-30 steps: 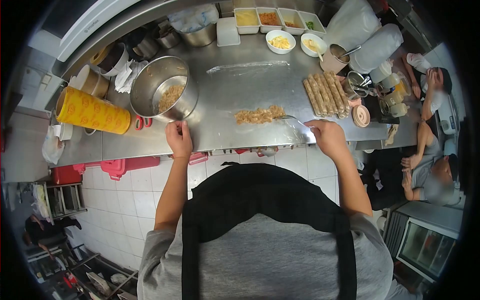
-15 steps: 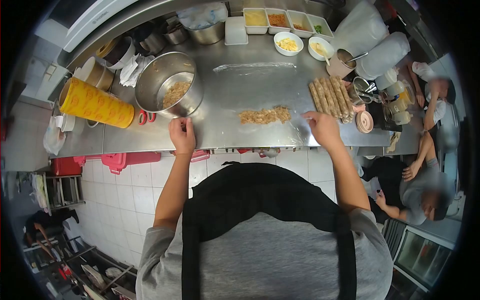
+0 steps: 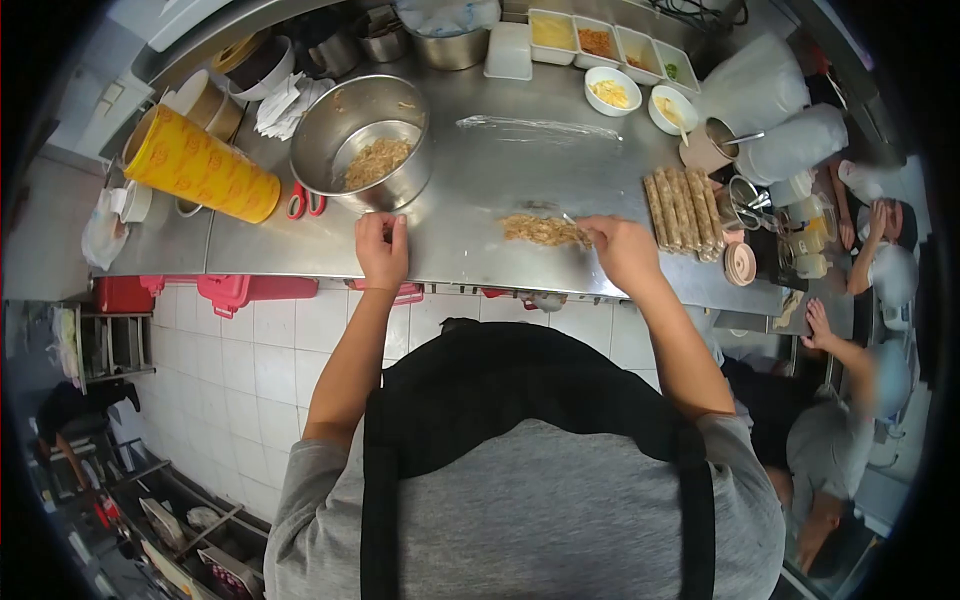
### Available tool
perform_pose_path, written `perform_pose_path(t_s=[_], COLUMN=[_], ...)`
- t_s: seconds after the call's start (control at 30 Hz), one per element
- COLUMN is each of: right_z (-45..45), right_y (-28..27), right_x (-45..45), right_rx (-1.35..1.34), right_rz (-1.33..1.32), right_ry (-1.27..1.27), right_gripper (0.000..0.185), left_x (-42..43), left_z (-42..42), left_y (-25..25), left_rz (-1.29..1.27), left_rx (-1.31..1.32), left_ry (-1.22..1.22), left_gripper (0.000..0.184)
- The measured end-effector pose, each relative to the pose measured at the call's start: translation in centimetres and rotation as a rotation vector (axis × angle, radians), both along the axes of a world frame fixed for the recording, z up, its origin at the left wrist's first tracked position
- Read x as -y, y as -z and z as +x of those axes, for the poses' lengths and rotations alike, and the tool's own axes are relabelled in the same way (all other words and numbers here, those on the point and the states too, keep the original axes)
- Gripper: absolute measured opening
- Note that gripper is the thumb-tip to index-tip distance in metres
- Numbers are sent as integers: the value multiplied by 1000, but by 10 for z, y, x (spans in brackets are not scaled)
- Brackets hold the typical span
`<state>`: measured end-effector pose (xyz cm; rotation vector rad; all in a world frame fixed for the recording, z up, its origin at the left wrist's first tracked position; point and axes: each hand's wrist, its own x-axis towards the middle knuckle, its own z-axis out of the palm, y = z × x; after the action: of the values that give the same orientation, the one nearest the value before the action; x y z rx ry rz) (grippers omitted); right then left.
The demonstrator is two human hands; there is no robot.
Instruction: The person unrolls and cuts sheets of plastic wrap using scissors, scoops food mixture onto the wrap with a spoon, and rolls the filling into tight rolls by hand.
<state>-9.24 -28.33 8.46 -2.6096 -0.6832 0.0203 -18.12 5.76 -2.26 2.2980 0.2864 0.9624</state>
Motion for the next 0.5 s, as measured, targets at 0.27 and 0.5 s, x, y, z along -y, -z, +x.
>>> perform_pose_path(t_s=[0.27, 0.5], right_z=[16, 53], right_y=[-85, -75], right_x=[-93, -277], right_rx=[189, 196], right_rz=[138, -468], right_ry=[-230, -452], right_gripper=[28, 24], left_x=[0, 10], left_z=[1, -27], left_y=[-4, -19], left_rz=[-34, 258], left_rx=[31, -96], left_ry=[71, 545], left_gripper=[15, 52])
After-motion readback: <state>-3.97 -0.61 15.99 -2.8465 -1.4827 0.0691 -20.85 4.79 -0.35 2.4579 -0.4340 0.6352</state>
